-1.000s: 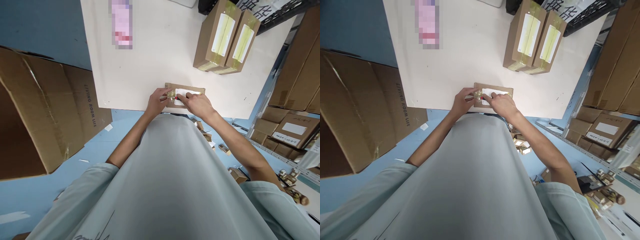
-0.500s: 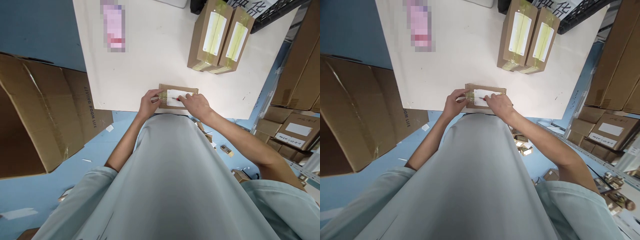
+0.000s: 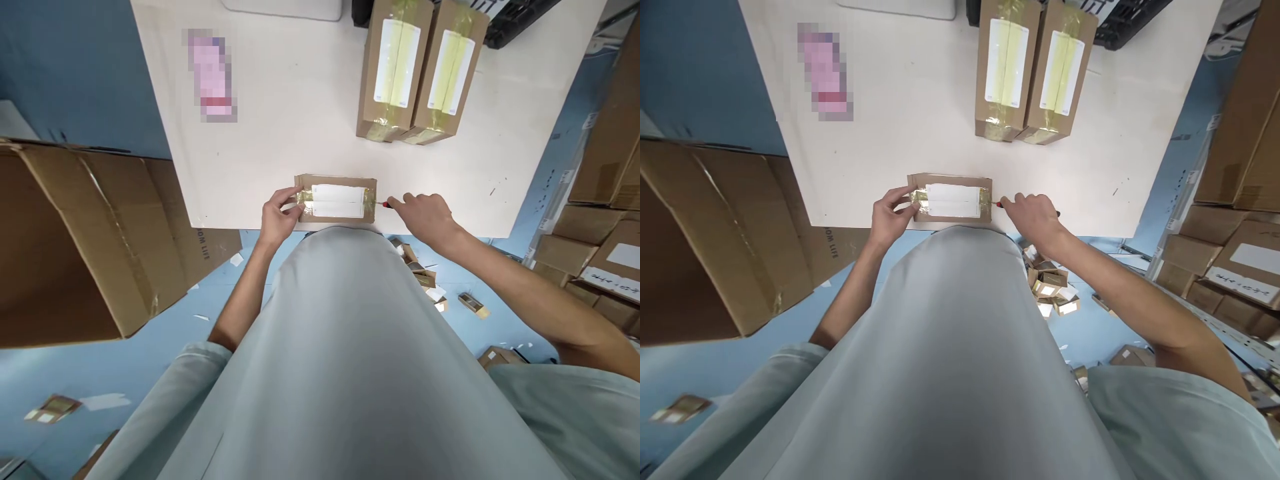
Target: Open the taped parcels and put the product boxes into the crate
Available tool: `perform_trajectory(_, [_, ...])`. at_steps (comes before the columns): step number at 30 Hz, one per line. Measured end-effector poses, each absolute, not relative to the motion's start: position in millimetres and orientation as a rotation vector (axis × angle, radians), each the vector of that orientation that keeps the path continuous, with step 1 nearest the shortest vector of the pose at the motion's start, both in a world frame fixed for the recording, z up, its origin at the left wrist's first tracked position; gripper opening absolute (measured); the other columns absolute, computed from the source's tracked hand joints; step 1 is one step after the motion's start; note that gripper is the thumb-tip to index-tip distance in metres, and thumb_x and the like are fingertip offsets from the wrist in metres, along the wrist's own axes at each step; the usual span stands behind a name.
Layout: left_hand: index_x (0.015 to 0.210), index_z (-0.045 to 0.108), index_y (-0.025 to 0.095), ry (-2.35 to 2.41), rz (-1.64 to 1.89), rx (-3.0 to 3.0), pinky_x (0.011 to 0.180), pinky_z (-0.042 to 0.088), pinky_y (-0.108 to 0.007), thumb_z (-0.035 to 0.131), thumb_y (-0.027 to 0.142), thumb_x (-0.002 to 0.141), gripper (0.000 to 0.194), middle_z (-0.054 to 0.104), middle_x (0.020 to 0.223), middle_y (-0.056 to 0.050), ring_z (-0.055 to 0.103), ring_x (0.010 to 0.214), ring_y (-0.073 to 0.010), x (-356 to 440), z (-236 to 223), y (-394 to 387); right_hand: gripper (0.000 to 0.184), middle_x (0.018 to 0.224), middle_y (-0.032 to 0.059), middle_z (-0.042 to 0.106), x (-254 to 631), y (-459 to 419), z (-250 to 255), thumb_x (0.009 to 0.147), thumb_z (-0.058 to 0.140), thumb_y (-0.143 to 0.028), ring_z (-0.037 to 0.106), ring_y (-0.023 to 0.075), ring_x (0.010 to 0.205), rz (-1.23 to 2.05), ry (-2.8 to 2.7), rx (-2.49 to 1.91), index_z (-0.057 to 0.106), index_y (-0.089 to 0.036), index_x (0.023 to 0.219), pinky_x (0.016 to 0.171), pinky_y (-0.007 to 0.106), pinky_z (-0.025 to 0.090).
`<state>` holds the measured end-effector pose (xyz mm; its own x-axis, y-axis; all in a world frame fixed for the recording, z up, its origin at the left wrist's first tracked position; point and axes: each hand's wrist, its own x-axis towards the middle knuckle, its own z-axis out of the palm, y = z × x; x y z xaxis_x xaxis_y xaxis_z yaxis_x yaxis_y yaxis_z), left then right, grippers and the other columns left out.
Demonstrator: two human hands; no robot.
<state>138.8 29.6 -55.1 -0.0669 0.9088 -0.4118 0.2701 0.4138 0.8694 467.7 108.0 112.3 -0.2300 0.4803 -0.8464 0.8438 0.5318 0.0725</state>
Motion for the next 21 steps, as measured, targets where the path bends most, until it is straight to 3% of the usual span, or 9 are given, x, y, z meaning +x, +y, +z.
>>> perform_trajectory(3, [0.139, 0.083, 0.026, 1.626, 0.739, 1.047, 0.105, 0.07, -0.047, 0.082, 0.033, 0.089, 0.05, 0.074, 0.149, -0.011, 0.077, 0.125, -0.0304, 140, -56, 31, 0.052, 0.124, 0.0198, 0.077, 487, 113, 104, 0.115, 0.05, -0.017, 0.078, 0.0316, 0.106, -0.546, 1.907, 1.084, 0.055, -0.022, 0.166, 0.078, 0.036, 0.036])
perform_trajectory(8, [0.138, 0.083, 0.025, 1.695, 0.737, 1.021, 0.111, 0.068, -0.05, 0.085, 0.035, 0.087, 0.051, 0.077, 0.148, -0.013, 0.077, 0.126, -0.0308, 144, -56, 30, 0.065, 0.129, 0.0193, 0.076, 512, 115, 85, 0.111, 0.051, -0.013, 0.076, 0.0296, 0.102, -0.589, 2.004, 1.009, 0.045, -0.026, 0.175, 0.076, 0.036, 0.036])
perform_trajectory(14, [0.138, 0.081, 0.023, 1.755, 0.737, 1.011, 0.114, 0.067, -0.051, 0.084, 0.037, 0.087, 0.053, 0.078, 0.148, -0.014, 0.077, 0.129, -0.0316, 150, -54, 28, 0.071, 0.133, 0.0222, 0.073, 520, 109, 61, 0.105, 0.058, -0.013, 0.073, 0.0309, 0.105, -0.602, 2.136, 0.956, 0.046, -0.022, 0.175, 0.079, 0.038, 0.037])
perform_trajectory(21, [0.138, 0.081, 0.022, 1.771, 0.699, 1.016, 0.118, 0.064, -0.053, 0.087, 0.038, 0.085, 0.056, 0.079, 0.147, -0.012, 0.078, 0.128, -0.0319, 150, -54, 32, 0.074, 0.135, 0.0203, 0.074, 532, 115, 51, 0.107, 0.052, -0.011, 0.07, 0.0296, 0.103, -0.659, 2.212, 0.903, 0.041, -0.027, 0.178, 0.08, 0.038, 0.036])
